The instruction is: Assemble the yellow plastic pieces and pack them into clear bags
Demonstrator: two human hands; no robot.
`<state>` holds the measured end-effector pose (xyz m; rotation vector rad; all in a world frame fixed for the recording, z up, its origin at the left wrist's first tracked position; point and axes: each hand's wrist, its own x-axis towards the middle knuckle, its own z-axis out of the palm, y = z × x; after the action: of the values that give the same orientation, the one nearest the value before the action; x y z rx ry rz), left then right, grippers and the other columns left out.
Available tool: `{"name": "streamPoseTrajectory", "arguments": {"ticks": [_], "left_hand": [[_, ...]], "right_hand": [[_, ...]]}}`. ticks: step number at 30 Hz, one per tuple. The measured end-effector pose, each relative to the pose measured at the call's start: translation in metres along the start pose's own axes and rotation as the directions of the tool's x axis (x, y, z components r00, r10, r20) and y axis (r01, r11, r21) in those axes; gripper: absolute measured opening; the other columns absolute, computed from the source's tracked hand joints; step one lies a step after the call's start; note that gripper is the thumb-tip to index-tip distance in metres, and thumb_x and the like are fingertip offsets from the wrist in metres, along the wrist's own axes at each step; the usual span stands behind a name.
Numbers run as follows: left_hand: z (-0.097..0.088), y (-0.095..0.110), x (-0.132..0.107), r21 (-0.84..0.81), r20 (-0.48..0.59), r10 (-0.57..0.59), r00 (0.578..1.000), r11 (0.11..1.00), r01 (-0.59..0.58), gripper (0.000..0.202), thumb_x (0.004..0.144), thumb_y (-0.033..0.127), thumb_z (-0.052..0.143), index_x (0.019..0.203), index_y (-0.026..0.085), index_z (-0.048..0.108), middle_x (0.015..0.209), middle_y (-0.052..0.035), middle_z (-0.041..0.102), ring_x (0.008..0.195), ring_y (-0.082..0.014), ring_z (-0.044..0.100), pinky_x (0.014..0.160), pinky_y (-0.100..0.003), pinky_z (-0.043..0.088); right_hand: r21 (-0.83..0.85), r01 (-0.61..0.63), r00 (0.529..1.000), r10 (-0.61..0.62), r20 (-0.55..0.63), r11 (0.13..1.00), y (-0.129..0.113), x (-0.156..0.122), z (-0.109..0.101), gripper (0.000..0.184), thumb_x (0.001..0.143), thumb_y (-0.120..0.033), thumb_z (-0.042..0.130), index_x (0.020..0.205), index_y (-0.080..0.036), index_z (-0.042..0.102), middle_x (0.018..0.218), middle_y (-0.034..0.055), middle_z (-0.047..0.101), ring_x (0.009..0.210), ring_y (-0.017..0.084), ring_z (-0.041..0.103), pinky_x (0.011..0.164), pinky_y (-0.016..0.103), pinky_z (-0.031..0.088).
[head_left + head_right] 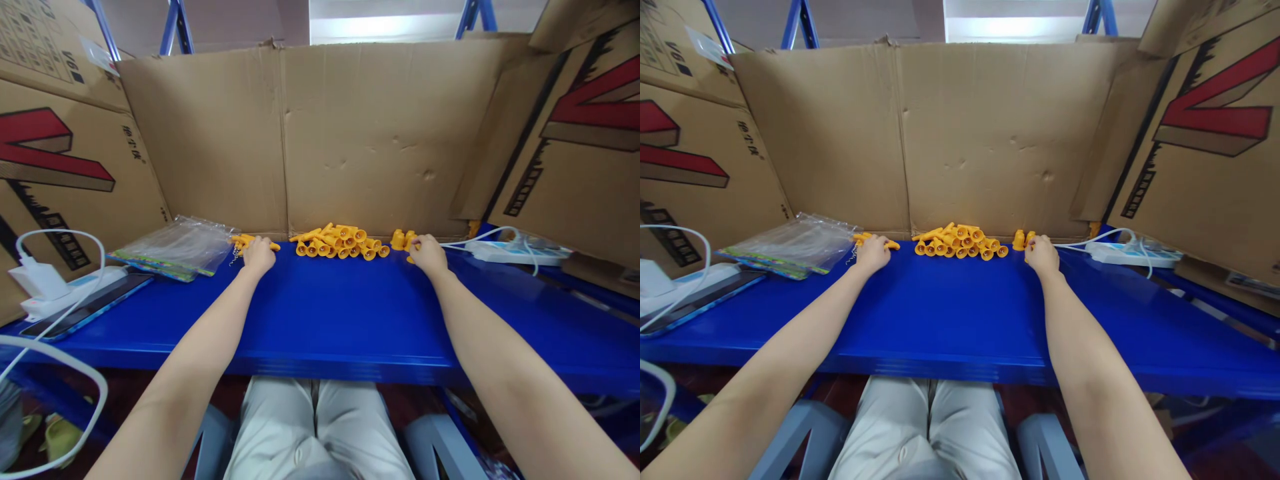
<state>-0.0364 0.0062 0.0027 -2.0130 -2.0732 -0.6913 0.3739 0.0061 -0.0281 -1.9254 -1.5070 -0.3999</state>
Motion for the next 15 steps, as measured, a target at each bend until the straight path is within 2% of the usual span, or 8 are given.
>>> {"name": "streamPoseTrajectory", "arguments": {"ticks": [3, 6, 9, 12, 15], "left_hand": [[0.006, -0.016, 0.005, 0.029, 0.06, -0.133, 0.989, 0.991, 0.131, 0.045, 0.076, 0.015, 0.05, 0.121, 0.015, 0.054, 0.129, -0.0186, 0.051, 0.124, -0.0343, 0.042, 0.1, -0.05, 0.034], [0.013, -0.023, 0.007, 0.036, 0.154, -0.152, 0.976, 0.988, 0.148, 0.046, 0.077, 0.015, 0.046, 0.122, 0.018, 0.054, 0.133, -0.0167, 0.049, 0.127, -0.0343, 0.039, 0.102, -0.058, 0.027], [0.016, -0.023, 0.008, 0.063, 0.129, -0.149, 0.98, 0.988, 0.142, 0.036, 0.08, 0.021, 0.045, 0.112, 0.019, 0.061, 0.129, -0.0162, 0.052, 0.125, -0.0341, 0.04, 0.102, -0.057, 0.026], [0.015, -0.021, 0.008, 0.077, 0.079, -0.132, 0.988, 0.989, 0.126, 0.027, 0.082, 0.029, 0.045, 0.097, 0.019, 0.065, 0.126, -0.0156, 0.054, 0.122, -0.034, 0.043, 0.099, -0.056, 0.03], [0.012, -0.018, 0.008, 0.06, 0.045, -0.107, 0.993, 0.993, 0.104, 0.024, 0.081, 0.033, 0.048, 0.09, 0.02, 0.066, 0.119, -0.0143, 0.059, 0.116, -0.0338, 0.048, 0.096, -0.052, 0.033]], "right_hand": [[0.037, 0.005, 1.0, -0.005, 0.011, 0.999, -0.006, 0.0, -0.003, 0.02, 0.078, -0.018, 0.045, 0.088, -0.017, 0.062, 0.098, 0.012, 0.062, 0.09, 0.023, 0.059, 0.075, 0.032, 0.046], [0.077, 0.023, 1.0, -0.024, 0.006, 0.997, -0.01, 0.001, -0.005, 0.023, 0.078, -0.017, 0.043, 0.09, -0.017, 0.062, 0.097, 0.0116, 0.063, 0.091, 0.023, 0.059, 0.077, 0.032, 0.045], [0.116, 0.034, 0.999, -0.03, -0.037, 0.993, -0.014, 0.002, -0.007, 0.022, 0.077, -0.018, 0.044, 0.092, -0.018, 0.062, 0.098, 0.0111, 0.062, 0.091, 0.023, 0.059, 0.077, 0.033, 0.045], [0.119, -0.017, 0.998, 0.023, -0.054, 0.993, -0.016, 0.003, -0.007, 0.021, 0.079, -0.026, 0.048, 0.095, -0.018, 0.06, 0.105, 0.0122, 0.059, 0.092, 0.024, 0.059, 0.078, 0.035, 0.045], [0.087, -0.095, 0.992, 0.086, 0.094, 0.992, -0.013, 0.005, -0.003, 0.033, 0.076, -0.035, 0.058, 0.102, -0.015, 0.057, 0.107, 0.0155, 0.059, 0.095, 0.027, 0.059, 0.079, 0.036, 0.045]]}}
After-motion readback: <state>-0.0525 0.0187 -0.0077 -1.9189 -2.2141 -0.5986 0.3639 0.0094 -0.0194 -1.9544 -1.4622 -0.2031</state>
